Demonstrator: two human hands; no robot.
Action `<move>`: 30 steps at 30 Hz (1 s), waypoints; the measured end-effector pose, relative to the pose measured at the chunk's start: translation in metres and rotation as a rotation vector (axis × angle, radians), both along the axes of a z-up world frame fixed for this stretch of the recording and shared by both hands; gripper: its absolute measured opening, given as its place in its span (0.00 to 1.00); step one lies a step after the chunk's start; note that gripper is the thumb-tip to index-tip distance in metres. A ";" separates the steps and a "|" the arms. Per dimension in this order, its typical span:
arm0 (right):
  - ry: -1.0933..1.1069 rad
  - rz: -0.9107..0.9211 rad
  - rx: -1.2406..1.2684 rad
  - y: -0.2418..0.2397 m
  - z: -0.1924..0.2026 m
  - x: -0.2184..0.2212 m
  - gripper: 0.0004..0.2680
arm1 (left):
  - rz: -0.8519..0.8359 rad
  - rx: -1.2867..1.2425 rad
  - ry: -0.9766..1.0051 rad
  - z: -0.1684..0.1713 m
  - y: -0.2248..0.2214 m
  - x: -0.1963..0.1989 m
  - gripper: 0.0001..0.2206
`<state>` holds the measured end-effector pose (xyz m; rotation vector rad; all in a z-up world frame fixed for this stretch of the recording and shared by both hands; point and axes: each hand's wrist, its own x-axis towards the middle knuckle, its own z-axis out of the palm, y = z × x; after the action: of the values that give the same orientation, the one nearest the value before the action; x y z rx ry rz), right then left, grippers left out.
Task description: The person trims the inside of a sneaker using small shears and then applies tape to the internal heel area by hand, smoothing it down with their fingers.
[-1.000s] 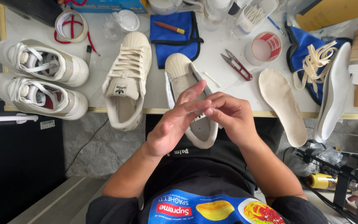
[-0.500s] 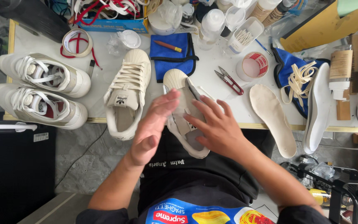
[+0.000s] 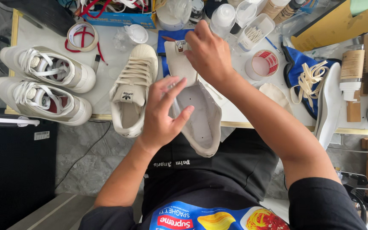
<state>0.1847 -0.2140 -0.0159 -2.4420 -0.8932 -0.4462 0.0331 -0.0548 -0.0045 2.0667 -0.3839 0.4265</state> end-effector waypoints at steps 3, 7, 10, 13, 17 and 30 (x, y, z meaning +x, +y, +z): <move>0.441 0.030 0.146 -0.002 -0.018 0.012 0.08 | -0.127 -0.074 0.113 -0.003 0.000 0.009 0.24; 1.095 0.371 0.504 -0.030 -0.027 0.020 0.10 | -0.266 -0.260 0.343 -0.011 0.011 0.032 0.19; 1.400 0.405 0.594 -0.056 -0.028 0.014 0.17 | -0.333 -0.310 0.414 -0.019 0.014 0.038 0.18; 1.403 0.425 0.587 -0.065 -0.020 0.007 0.20 | -0.366 -0.336 0.437 -0.021 0.013 0.042 0.20; 1.421 0.375 0.711 -0.064 -0.019 -0.011 0.20 | -0.382 -0.355 0.500 -0.028 0.014 0.042 0.21; 1.607 0.090 0.901 -0.056 -0.024 -0.030 0.05 | -0.503 -0.259 0.487 -0.030 0.010 0.044 0.20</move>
<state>0.1551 -0.2702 -0.0401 -1.1995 0.0086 0.8921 0.0766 -0.0449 -0.0346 1.6712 -0.5004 -0.3115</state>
